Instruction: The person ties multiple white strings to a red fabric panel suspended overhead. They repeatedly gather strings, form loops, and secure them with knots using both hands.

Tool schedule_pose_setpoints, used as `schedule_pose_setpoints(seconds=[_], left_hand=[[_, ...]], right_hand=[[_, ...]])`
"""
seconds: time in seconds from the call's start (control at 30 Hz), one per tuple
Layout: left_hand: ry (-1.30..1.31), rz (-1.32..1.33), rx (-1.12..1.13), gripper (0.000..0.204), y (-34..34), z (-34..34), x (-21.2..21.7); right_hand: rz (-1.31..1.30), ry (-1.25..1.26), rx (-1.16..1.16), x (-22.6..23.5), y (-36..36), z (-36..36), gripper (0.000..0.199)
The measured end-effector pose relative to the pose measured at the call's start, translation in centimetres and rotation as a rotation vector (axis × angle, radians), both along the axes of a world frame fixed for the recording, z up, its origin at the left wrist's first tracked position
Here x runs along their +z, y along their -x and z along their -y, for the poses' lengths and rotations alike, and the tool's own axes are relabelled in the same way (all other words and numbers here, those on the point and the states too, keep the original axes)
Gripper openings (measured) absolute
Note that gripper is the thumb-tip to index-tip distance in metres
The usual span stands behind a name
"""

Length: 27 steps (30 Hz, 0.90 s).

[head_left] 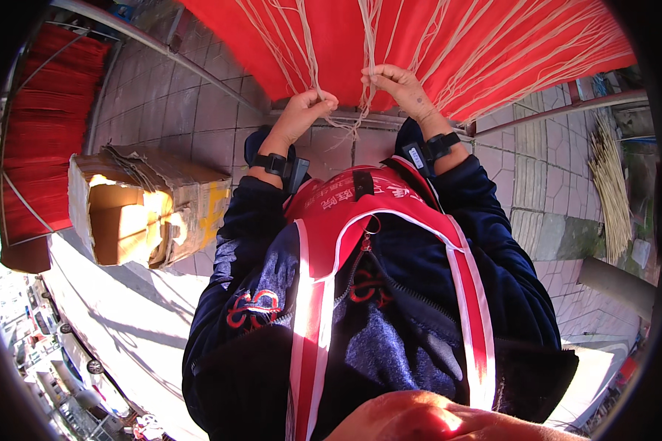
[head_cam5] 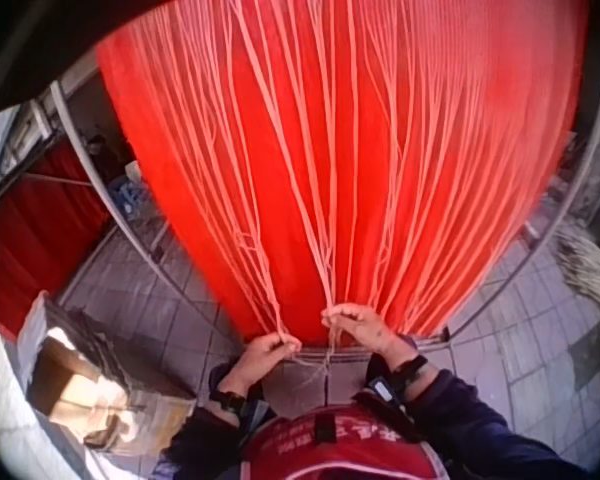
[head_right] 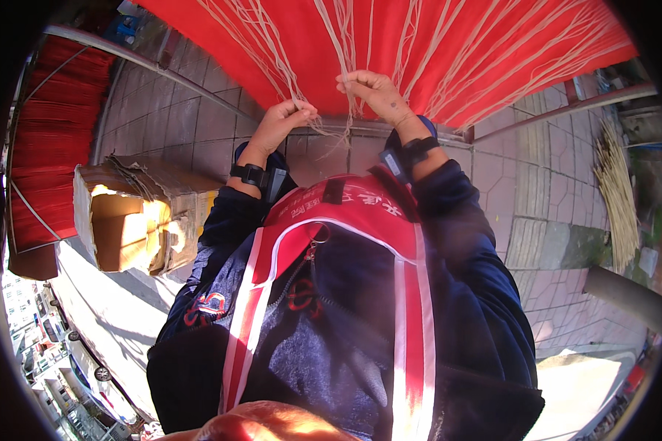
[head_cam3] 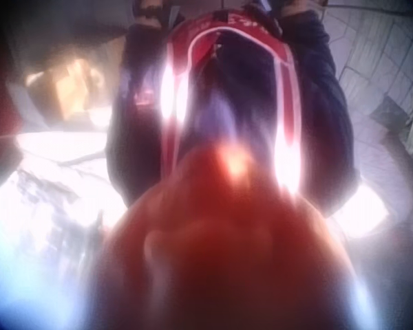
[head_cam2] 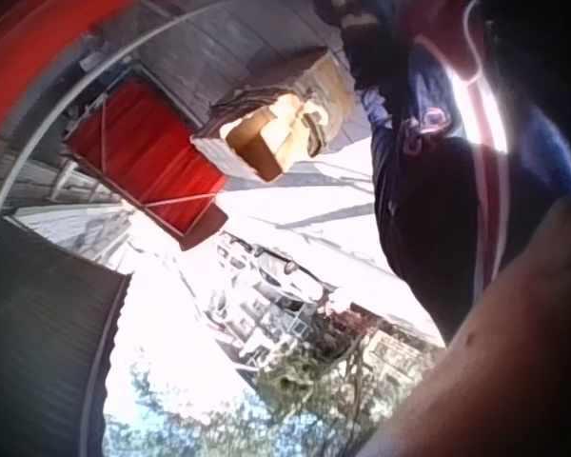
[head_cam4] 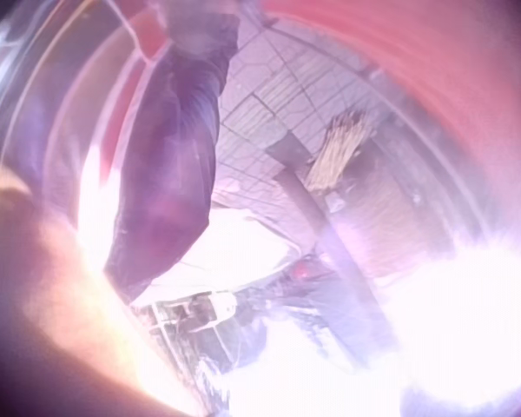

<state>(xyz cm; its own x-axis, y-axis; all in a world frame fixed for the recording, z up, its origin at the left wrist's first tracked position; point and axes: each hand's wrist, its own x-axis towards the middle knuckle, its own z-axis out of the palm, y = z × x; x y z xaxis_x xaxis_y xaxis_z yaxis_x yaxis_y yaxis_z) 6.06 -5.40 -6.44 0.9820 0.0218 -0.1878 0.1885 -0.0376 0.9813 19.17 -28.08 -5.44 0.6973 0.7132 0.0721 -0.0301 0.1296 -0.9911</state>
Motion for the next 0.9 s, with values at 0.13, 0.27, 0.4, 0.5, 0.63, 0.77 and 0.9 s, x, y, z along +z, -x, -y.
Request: schedule_pose_setpoints(seconds=[0.13,0.27,0.4,0.5,0.63,0.77,0.9], left_hand=[[-0.073,0.000,0.054,0.019,-0.7,0.3,-0.2],[-0.191,0.010,0.123,0.021,-1.2,0.2,-1.9],[-0.080,0.077,0.179,0.025,-2.0,1.6,-2.7],[-0.023,0.061,0.120,0.028,-2.4,2.2,-2.3],[-0.022,0.042,0.083,0.030,-2.7,2.7,-1.9],[-0.077,0.127,0.220,0.037,-3.0,3.3,-2.3],[-0.144,0.147,0.396,0.041,-2.8,3.1,-2.8]], right_hand=[[0.004,0.035,-0.041,-0.5,-0.1,-0.9,0.020],[0.082,0.080,-0.066,-0.7,0.2,-1.4,0.020],[-0.054,0.034,-0.048,-1.2,0.7,-1.9,0.018],[0.025,-0.006,-0.029,-1.9,1.1,-2.3,0.017],[-0.027,0.038,-0.043,-2.4,1.3,-2.5,0.018],[0.054,0.038,-0.136,-2.0,1.8,-2.0,0.017],[-0.037,-0.010,-0.146,-1.3,2.3,-1.3,0.015]])
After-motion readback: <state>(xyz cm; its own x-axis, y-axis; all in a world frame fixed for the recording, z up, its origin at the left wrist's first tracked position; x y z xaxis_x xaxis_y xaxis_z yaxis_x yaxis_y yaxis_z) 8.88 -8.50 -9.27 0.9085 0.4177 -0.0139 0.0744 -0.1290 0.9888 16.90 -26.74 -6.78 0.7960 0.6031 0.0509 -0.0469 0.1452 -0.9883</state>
